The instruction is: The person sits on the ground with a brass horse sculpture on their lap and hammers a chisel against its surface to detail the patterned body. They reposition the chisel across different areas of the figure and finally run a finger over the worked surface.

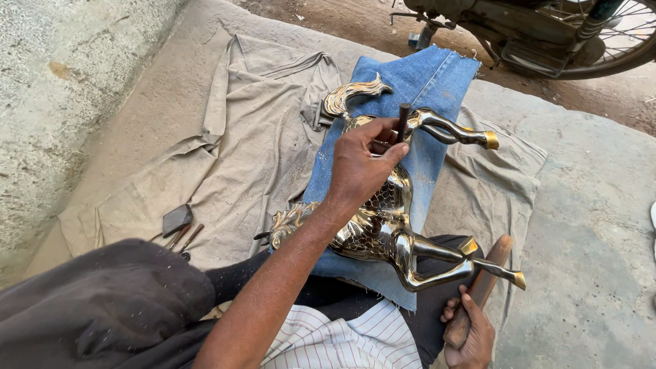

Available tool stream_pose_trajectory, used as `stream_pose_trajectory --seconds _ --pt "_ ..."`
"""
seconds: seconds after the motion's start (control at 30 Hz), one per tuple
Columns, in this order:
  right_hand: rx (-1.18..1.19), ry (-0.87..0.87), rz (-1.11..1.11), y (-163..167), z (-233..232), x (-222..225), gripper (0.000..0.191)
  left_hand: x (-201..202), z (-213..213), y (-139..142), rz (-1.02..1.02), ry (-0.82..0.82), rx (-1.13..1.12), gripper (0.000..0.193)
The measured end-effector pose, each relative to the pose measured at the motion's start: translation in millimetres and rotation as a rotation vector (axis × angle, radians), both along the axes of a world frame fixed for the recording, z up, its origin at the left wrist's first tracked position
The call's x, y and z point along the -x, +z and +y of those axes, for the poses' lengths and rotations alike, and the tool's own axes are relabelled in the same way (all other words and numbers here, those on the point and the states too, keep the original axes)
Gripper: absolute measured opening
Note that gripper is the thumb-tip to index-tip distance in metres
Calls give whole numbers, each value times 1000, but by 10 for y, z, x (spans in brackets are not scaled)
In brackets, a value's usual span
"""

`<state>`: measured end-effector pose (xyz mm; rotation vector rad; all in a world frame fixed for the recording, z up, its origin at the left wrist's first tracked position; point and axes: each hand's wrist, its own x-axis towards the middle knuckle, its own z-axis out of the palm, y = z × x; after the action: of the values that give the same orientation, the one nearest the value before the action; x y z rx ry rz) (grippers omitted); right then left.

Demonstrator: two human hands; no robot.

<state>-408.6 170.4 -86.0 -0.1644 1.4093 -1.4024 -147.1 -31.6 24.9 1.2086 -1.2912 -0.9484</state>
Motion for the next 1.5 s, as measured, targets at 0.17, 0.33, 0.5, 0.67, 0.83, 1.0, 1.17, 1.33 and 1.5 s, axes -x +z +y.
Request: stream_pose_trajectory --seconds 0.17,0.33,0.5,0.67,0.83,1.0,1.17,1.33,1.5 --pt "11 -34 -141 -154 -82 249 29 -3 -39 44 -10 -27 -12 34" --pt "35 3 422 17 -242 870 33 -77 -35 149 -130 -79 21 38" --pt "-71 364 990 410 -468 1689 14 -132 -253 249 -217 -178 -27 41" --pt "52 465 988 336 -928 1798 32 -226 -598 222 -240 -285 -123 47" --pt "96 399 1096 483 -1292 1509 45 -234 -785 194 -254 -372 -141 49" --pt "62 562 1128 702 -1758 1139 44 -238 -855 178 -297 -405 -161 50" --pt "-44 788 1400 992 -2123 849 40 -261 -903 171 -326 -402 -151 50" --pt "-50 836 1453 1143 -2277 651 37 -270 -1014 180 -328 -435 -185 49" --pt "-102 873 1505 1235 -2411 584 39 -303 -1074 156 -341 -458 -185 48"
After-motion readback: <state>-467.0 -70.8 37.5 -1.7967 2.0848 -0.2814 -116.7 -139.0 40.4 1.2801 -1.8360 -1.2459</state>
